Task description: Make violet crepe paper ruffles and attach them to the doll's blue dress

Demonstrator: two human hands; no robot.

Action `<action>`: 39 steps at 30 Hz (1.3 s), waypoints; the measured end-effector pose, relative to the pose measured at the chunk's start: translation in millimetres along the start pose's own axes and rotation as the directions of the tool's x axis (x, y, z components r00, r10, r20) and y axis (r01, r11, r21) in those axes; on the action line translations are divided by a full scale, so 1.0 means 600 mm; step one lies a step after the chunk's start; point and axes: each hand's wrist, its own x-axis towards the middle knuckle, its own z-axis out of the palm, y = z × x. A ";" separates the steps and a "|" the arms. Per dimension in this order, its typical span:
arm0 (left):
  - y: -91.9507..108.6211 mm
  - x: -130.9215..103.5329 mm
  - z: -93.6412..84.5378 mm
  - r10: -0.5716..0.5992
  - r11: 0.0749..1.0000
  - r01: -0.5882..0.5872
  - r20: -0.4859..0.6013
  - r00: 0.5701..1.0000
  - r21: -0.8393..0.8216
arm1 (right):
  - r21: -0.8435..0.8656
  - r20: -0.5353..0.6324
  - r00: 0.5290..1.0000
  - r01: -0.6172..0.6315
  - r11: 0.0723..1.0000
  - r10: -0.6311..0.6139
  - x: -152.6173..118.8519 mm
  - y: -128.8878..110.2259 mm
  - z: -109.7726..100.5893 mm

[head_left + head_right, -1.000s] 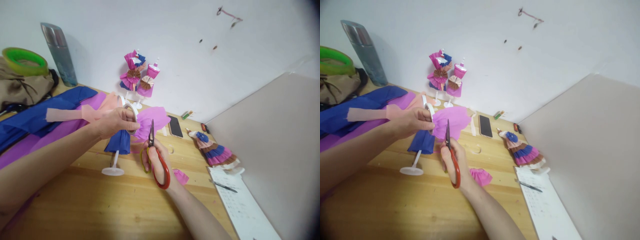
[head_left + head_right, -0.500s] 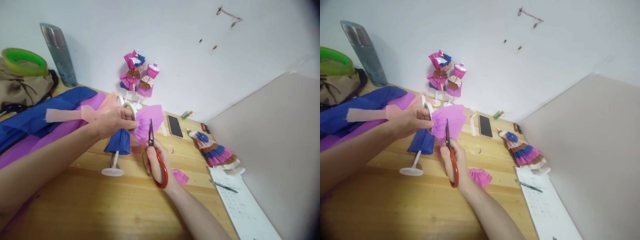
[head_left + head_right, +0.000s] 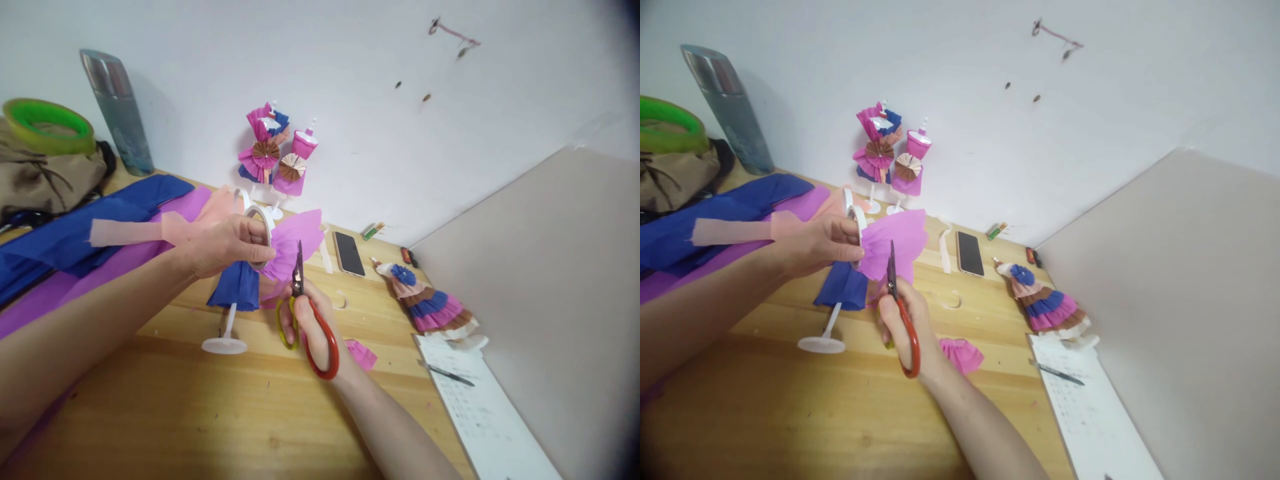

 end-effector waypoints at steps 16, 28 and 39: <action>-0.005 -0.002 -0.003 -0.024 0.996 0.013 0.121 0.992 0.091 | 0.029 -0.027 0.999 0.041 0.999 -0.041 0.000 0.005 0.000; -0.003 -0.001 -0.002 -0.008 0.994 -0.003 0.104 0.994 0.109 | -0.001 -0.072 0.997 0.003 1.000 -0.003 0.001 0.002 0.003; 0.002 -0.001 0.000 -0.023 0.996 0.013 0.106 0.994 0.090 | 0.003 -0.109 0.994 -0.031 1.000 0.031 0.001 0.004 0.006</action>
